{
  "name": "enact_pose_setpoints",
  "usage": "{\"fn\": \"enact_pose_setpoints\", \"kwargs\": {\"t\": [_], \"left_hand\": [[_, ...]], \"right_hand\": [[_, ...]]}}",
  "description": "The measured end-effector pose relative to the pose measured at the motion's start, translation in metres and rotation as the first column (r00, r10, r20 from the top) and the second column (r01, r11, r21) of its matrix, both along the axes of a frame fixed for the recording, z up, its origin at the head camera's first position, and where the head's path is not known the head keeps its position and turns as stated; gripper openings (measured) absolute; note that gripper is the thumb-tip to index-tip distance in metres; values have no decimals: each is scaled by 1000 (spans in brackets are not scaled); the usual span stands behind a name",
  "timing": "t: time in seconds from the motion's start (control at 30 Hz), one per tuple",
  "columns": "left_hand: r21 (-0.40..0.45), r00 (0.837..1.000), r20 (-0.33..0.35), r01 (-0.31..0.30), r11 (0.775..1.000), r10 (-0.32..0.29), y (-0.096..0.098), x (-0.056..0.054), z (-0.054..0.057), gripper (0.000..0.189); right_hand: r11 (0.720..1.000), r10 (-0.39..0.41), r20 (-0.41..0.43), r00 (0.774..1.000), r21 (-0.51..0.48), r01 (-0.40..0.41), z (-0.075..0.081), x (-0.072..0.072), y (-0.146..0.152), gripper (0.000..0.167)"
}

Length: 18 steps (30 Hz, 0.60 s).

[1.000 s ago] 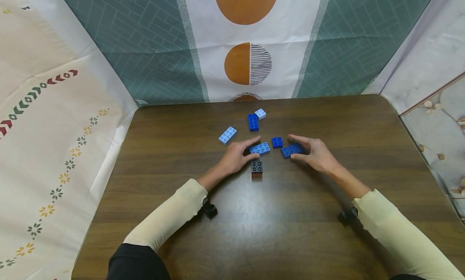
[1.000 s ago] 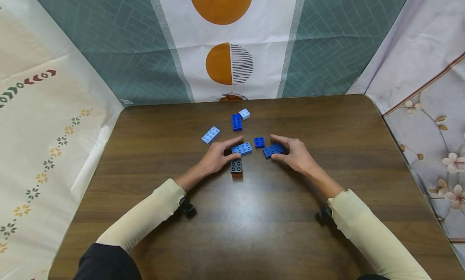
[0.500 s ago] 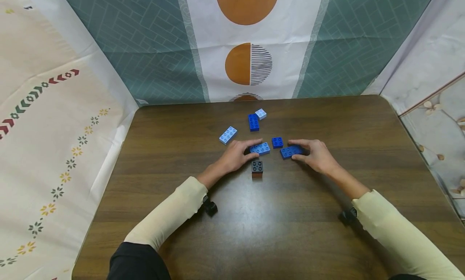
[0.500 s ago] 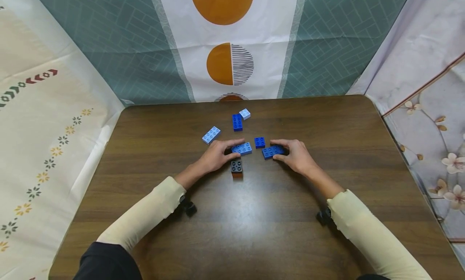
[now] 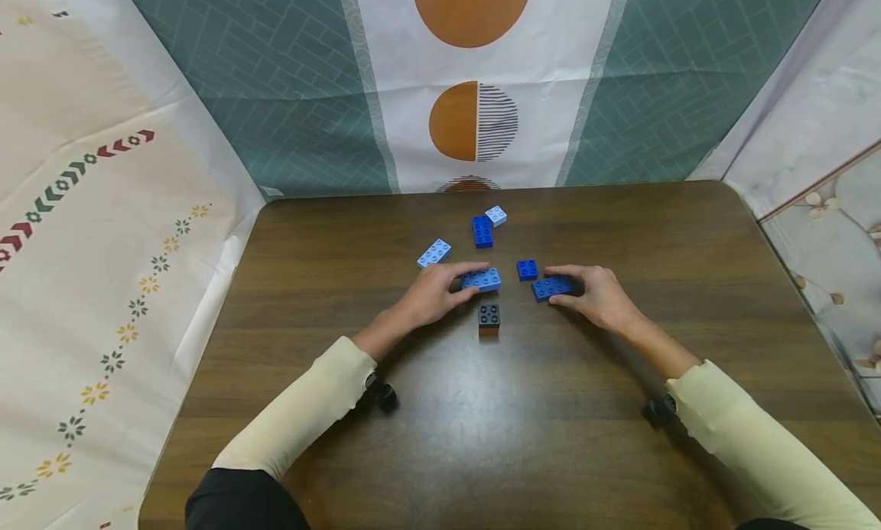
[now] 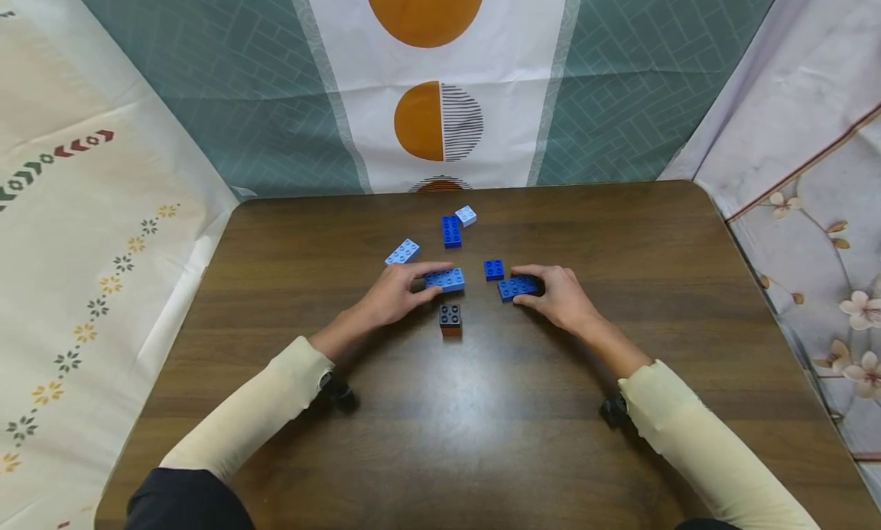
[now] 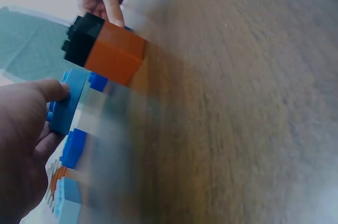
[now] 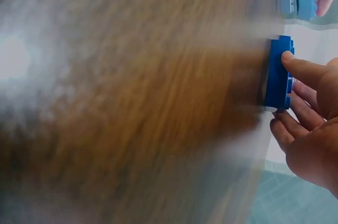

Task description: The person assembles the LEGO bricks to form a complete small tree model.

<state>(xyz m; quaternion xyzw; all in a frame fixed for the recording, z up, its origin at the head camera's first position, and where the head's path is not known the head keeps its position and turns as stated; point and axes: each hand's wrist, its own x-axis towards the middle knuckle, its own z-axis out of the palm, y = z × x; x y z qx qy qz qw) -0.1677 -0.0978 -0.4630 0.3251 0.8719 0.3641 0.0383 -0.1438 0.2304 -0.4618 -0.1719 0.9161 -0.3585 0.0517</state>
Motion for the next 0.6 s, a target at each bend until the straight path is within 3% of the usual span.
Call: {"fn": "enact_pose_setpoints", "kwargs": {"t": [0.3, 0.6], "left_hand": [[66, 996, -65, 66, 996, -61, -18, 20, 17, 42], [113, 992, -52, 118, 987, -113, -28, 42, 27, 42]], "right_hand": [[1000, 1, 14, 1000, -14, -1, 4, 5, -10, 52], [991, 99, -144, 985, -72, -110, 9, 16, -33, 60]]}}
